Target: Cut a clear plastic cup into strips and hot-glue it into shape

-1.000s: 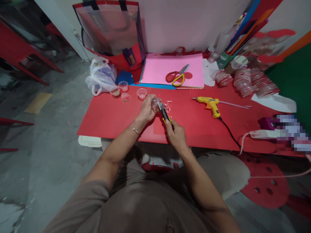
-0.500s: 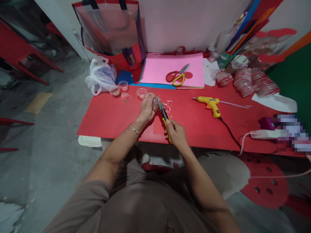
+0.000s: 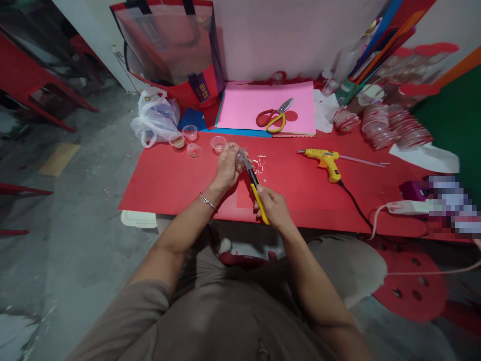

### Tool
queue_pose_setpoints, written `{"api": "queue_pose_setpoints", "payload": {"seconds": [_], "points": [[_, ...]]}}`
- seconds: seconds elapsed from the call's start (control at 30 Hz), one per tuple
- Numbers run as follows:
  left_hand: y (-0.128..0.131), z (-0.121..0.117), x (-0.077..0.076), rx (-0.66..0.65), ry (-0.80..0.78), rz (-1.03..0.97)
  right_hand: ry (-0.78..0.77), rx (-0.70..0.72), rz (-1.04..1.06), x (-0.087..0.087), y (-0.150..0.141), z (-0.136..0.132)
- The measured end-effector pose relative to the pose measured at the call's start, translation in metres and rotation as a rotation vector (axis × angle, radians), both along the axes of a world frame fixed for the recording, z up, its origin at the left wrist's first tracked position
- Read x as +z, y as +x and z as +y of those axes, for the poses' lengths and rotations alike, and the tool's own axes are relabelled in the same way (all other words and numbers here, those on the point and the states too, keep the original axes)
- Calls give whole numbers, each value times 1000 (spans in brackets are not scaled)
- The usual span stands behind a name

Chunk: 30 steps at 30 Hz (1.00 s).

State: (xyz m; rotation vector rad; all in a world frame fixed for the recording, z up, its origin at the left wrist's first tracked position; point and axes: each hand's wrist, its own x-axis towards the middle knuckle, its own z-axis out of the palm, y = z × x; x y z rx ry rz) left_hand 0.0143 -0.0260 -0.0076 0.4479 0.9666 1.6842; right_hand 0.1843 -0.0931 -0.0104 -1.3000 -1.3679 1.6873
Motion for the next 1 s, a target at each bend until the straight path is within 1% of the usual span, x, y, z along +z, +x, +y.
{"api": "queue_pose_setpoints", "payload": {"seconds": [0.1,0.17,0.23,0.33,0.37,0.43,0.53,0.63,0.8,1.0], "points": [[2,-2,5,6,-54,8,-38,2,27,0,0,0],[3,-3,7,24,-69,1,-11,-14,18,-2,-1,-1],[3,-3,8,46,-74,-9,91,-48,-34,-6,-1,-2],[3,-2,8,58,-65,-13,301,-88,-158,-12,-1,-3],[2,-2,7,58,-55,-19,346,-89,-188,-13,0,-3],[1,-2,5,54,-29,-50,380,-82,-211,-15,0,-3],[0,-3,5,33,3,-77,327,-68,-179,-14,1,-4],[-1,-3,4,21,-7,-26,226,-46,-114,-11,0,-4],[-1,0,2,63,-49,-21,60,-9,-8,-8,-2,-5],[-3,3,-2,50,-34,14,-21,7,38,-4,-2,-4]]}}
